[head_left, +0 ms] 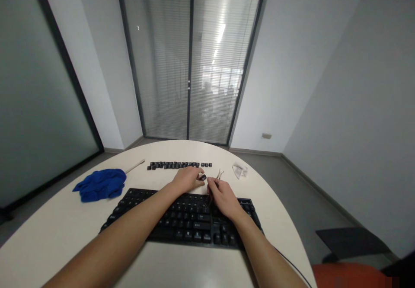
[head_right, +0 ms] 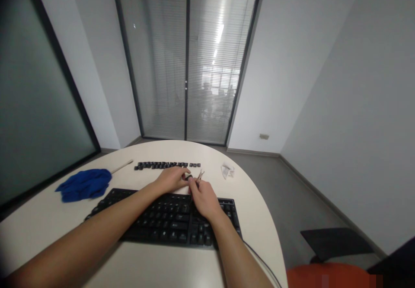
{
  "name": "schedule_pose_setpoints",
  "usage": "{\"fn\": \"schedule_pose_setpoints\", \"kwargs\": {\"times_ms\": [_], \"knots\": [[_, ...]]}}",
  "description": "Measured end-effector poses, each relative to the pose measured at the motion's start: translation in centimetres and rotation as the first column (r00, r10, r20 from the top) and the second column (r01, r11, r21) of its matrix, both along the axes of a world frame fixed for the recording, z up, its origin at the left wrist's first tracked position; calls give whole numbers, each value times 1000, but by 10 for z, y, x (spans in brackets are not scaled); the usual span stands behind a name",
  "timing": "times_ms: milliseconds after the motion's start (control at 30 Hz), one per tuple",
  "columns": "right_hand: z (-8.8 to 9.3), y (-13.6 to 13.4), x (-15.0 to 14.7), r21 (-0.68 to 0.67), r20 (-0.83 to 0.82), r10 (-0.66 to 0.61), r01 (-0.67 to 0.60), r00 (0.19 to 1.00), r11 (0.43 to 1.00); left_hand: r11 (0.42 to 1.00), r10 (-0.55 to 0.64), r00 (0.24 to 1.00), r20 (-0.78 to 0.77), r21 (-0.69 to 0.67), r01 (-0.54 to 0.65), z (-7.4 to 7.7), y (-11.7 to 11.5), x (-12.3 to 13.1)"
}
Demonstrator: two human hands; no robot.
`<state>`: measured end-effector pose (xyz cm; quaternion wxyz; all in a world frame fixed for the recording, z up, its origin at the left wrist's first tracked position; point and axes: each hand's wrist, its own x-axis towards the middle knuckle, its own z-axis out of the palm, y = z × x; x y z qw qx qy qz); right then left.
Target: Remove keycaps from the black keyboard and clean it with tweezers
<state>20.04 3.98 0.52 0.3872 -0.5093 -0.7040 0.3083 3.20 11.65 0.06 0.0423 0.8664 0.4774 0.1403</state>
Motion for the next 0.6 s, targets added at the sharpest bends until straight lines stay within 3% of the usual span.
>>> {"fn": "schedule_pose_setpoints", "kwargs": {"times_ms": [167,367,467,600], "knots": [[0,0,0,7,-6,-3,3,1000,1000,996,-89,996,-14,11,89,5,-3,-6],[0,0,1,32,-4,-11,11,1000,999,914,-401,913,-74,35,404,8,1,-5],[2,-1,0,27,-4,-7,7,1000,1000,923,-380,920,-95,15,383,6,2,-1],[4,-2,0,13,4,-7,7,1000,1000,968,-243,967,-76,44,247,3,0,-1]]}}
